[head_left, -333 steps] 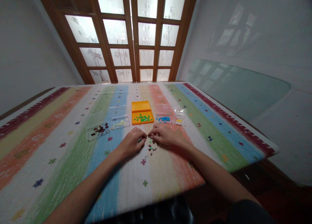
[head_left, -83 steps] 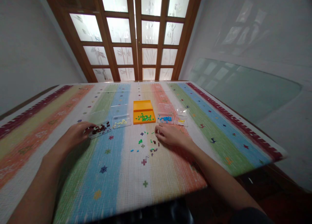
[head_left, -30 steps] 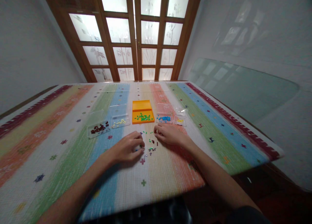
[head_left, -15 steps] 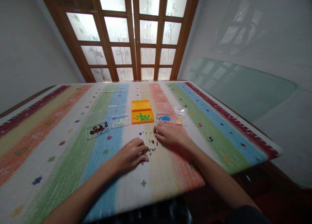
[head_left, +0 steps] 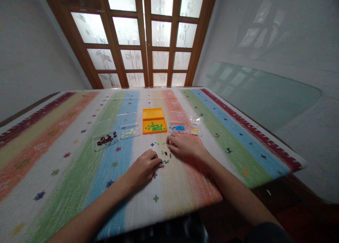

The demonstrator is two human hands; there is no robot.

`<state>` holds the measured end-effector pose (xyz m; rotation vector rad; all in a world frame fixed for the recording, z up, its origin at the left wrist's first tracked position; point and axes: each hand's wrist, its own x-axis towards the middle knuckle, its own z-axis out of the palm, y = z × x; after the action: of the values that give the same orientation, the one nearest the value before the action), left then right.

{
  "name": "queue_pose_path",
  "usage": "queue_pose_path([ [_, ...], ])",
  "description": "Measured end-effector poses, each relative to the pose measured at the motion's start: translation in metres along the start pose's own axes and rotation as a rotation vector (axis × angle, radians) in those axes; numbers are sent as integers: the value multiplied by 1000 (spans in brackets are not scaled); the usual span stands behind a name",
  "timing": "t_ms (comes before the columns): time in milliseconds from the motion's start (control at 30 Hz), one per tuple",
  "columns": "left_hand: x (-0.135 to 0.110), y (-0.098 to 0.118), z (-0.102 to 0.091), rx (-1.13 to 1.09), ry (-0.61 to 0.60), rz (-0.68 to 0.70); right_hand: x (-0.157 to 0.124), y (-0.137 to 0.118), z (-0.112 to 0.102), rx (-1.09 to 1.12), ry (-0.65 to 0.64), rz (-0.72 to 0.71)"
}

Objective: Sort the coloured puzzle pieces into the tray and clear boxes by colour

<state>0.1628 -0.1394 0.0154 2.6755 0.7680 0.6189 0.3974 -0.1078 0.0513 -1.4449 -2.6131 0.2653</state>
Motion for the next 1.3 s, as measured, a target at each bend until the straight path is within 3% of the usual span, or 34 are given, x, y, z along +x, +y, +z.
queue_pose_path([
  [633, -4, -1, 3, 88, 28, -24, 0, -1, -1, -10, -4, -7],
  [967, -3, 0, -4, 62, 20, -9, 0, -1, -2, -6, -3, -5],
  [1300, -2, 5, 4, -13, 22, 48, 0, -1, -1, -33, -19, -10],
])
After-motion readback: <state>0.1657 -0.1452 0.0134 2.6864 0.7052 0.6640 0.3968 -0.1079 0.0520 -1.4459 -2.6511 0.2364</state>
